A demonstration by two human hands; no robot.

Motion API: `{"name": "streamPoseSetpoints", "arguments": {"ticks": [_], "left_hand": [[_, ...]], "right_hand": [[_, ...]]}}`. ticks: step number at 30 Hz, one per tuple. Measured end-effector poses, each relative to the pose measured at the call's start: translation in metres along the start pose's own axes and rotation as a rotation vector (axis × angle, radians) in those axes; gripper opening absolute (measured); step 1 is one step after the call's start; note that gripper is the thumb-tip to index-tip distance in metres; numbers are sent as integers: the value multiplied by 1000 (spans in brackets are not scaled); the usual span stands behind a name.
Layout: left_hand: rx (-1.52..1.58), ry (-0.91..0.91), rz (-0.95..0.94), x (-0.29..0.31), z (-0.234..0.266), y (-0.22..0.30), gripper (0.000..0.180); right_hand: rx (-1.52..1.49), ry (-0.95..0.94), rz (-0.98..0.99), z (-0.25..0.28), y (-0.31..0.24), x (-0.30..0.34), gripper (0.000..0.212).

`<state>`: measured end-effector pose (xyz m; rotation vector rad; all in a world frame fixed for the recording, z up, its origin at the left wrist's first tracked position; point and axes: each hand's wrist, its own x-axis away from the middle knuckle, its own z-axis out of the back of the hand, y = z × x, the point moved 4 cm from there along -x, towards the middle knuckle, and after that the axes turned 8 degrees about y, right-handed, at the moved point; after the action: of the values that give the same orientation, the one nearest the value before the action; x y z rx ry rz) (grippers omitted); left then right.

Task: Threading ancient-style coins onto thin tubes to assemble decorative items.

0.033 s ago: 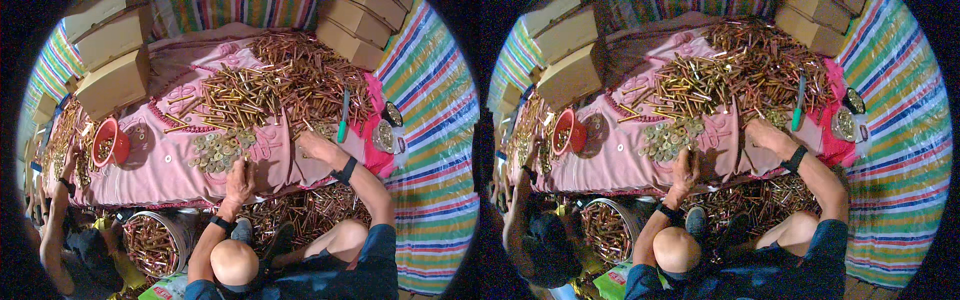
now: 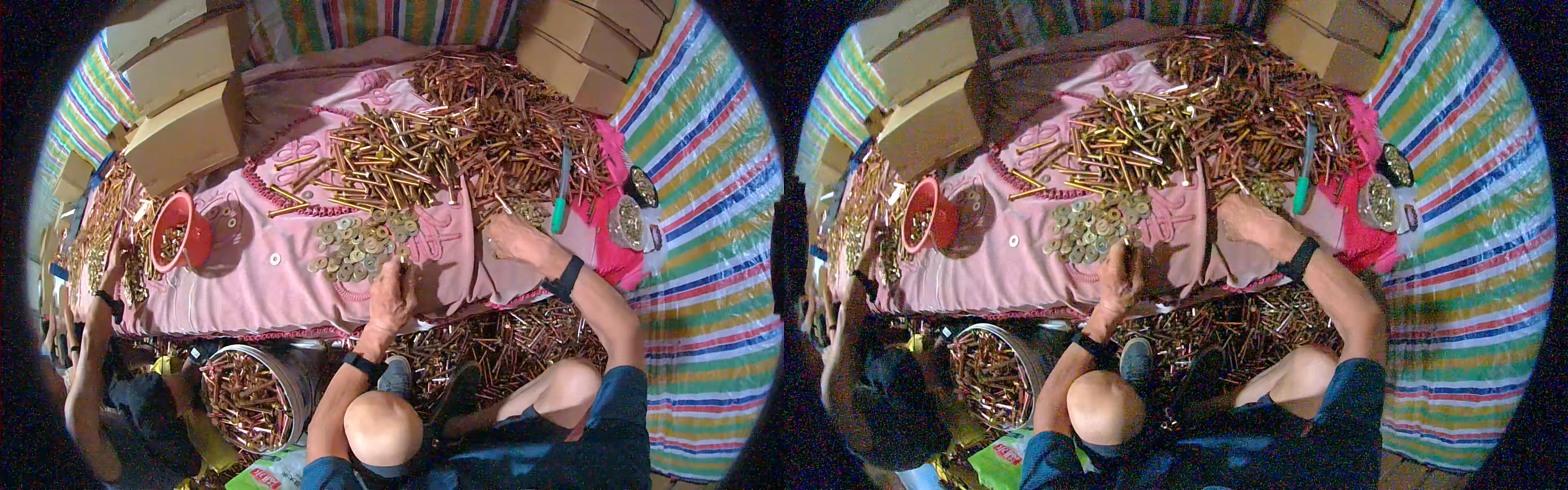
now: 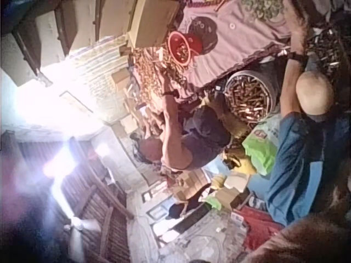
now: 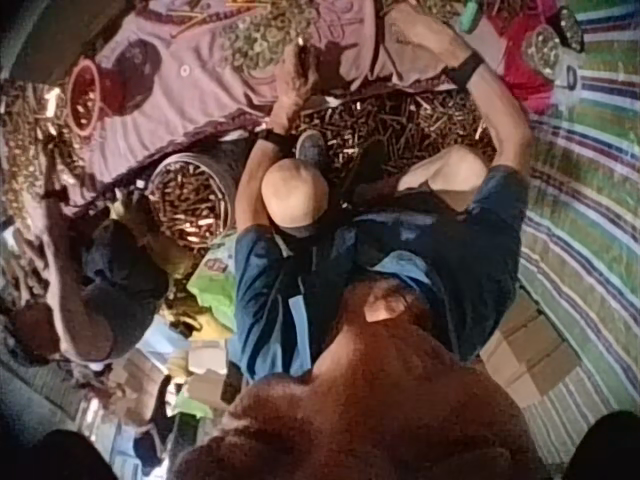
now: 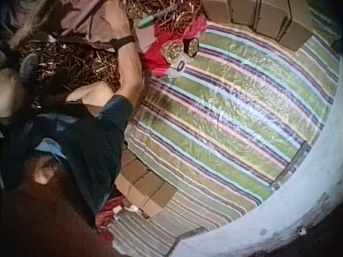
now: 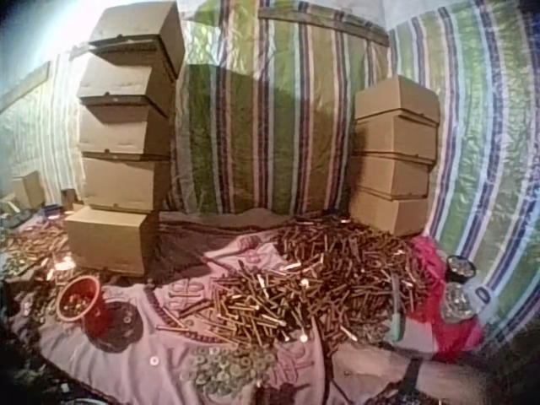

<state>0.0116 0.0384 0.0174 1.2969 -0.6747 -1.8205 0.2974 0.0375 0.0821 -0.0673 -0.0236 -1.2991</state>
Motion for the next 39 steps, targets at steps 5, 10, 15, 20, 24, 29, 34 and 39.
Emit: {"name": "streamPoseSetpoints", "arguments": {"ticks": [5,10,15,20,24,29,34,39], "left_hand": [[13,22,-58,-6,3,16,30],[-3,1,-39,-6,5,19,30],[-13,6,-61,-6,4,13,31],[-10,-40,11,0,4,4,33],[11,-53,-7,-2,0,7,33],[26,-57,-25,1,3,3,43],[2,-103,5,-1,2,6,51],[29,-97,10,-2,3,8,47]], "right_hand": [[29,200,58,-3,-3,3,22],[-272,344,24,-3,-14,-5,27],[-851,333,-257,14,-50,-10,29],[-1311,180,-278,17,-106,-23,35],[-1376,217,-162,7,-115,-32,34],[-1448,200,-181,8,-131,-32,25],[-1471,159,-180,0,-127,-30,30],[-1382,311,-204,0,-123,-29,25]]}}
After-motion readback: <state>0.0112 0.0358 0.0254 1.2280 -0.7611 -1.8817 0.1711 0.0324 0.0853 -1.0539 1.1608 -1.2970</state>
